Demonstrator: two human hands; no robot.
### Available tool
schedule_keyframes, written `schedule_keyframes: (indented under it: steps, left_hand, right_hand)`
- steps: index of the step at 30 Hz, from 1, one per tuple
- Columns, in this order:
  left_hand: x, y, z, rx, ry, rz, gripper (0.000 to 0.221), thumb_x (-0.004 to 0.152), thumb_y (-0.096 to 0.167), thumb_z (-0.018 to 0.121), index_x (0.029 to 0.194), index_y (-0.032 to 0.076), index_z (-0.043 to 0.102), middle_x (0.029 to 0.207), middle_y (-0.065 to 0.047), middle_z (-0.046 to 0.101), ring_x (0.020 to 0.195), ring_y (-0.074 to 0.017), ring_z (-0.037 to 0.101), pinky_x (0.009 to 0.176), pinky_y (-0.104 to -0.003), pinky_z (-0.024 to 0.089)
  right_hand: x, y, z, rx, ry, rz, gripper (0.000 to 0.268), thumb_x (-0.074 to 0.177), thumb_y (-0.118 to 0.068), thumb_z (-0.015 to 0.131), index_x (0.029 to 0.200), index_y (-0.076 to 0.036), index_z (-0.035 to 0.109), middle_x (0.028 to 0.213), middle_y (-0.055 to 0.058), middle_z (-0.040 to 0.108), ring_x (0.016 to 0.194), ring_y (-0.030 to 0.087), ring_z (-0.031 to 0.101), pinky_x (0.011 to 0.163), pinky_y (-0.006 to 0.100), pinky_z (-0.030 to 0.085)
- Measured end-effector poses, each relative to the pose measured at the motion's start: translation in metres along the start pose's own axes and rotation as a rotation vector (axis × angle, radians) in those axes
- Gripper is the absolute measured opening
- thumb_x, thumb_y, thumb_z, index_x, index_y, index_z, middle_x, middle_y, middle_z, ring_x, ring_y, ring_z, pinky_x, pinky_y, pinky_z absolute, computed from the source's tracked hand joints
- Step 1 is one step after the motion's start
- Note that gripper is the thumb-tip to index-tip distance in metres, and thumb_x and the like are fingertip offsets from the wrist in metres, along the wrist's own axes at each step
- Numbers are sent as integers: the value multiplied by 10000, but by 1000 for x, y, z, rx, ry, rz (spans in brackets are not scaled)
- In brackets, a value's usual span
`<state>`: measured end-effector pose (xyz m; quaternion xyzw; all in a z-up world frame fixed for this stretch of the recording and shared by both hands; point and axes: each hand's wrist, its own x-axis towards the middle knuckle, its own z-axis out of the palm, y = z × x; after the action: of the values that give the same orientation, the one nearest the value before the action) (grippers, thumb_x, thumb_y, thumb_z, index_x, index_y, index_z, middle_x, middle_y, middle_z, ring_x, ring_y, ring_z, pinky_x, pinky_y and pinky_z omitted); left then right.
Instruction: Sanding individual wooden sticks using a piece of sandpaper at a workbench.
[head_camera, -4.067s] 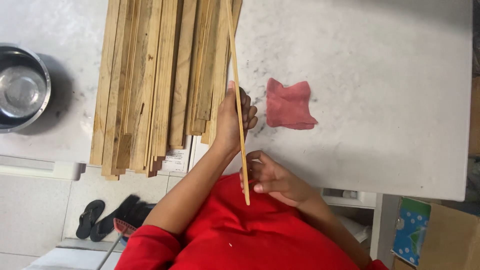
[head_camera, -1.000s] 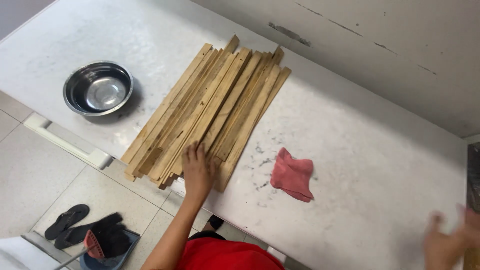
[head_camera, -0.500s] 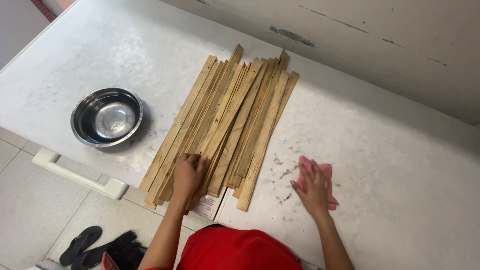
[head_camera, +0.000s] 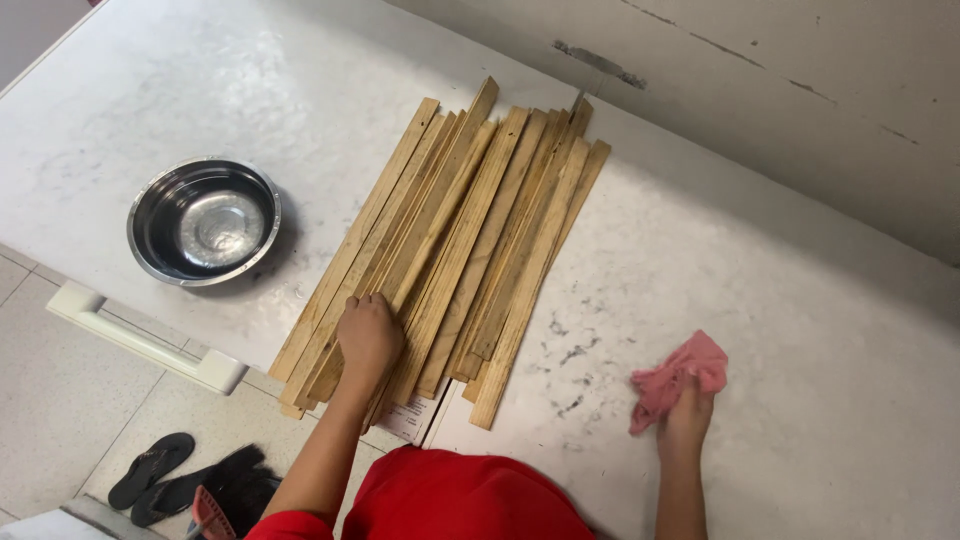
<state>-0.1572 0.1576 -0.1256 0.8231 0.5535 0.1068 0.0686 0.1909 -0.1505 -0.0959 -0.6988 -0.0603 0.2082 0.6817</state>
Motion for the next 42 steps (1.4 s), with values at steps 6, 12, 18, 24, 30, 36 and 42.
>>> schedule_keyframes:
  steps: [6,12,18,24,30,36,42]
  left_hand:
    - [-3,-1,-68,-278,-57,-137,348,1037,396,570,1007,52,530,764,-169,694,634,-385,659,604,-505,507]
    - [-21,72,-203,-928,-418,-353,335,962,168,641,1228,-22,568,873,-178,692,665,-252,698,601,-372,601]
    - [-64,141,-92,-803,-594,15,517,818,222,785,1261,74,563,963,-153,773,655,-266,722,597,-394,571]
    - [-114,196,28,-492,-807,360,456,935,313,672,1298,151,449,1073,-231,732,990,-439,731,812,-505,587]
    - [-109,219,8,65,-539,744,487,955,431,664,1282,89,546,1126,-151,623,1100,-370,629,801,-403,587]
    - [-104,222,21,50,-400,944,708,1016,527,455,1599,159,296,1648,-148,290,1516,-356,254,1226,-574,172]
    - [-103,226,18,4,-519,905,577,1096,378,263,1642,203,196,1709,-19,195,1577,-298,90,1237,-605,36]
  right_hand:
    - [-25,-27,-24,143,-76,96,714,1055,-551,382,1666,-219,219,1362,115,557,659,178,551,524,293,466]
    - [-38,-33,-61,418,-365,75,610,920,-169,608,1481,-46,403,1101,209,671,786,225,721,371,254,538]
    - [-58,-88,-50,414,-188,-21,356,1014,-173,576,1306,9,484,1276,261,630,791,283,656,386,265,478]
    - [-45,-108,-35,294,6,155,480,882,-158,573,1343,-29,549,1361,209,632,1088,305,669,908,441,555]
    - [-1,-40,-35,85,208,264,319,896,-68,622,1193,-172,570,962,98,648,681,306,674,587,522,626]
    - [55,17,-38,-121,37,274,355,985,-403,468,1296,-240,518,927,172,592,630,290,654,458,409,581]
    - [40,58,-19,-1122,-250,-748,429,783,-170,779,1197,-187,669,1109,27,624,1110,277,646,897,448,559]
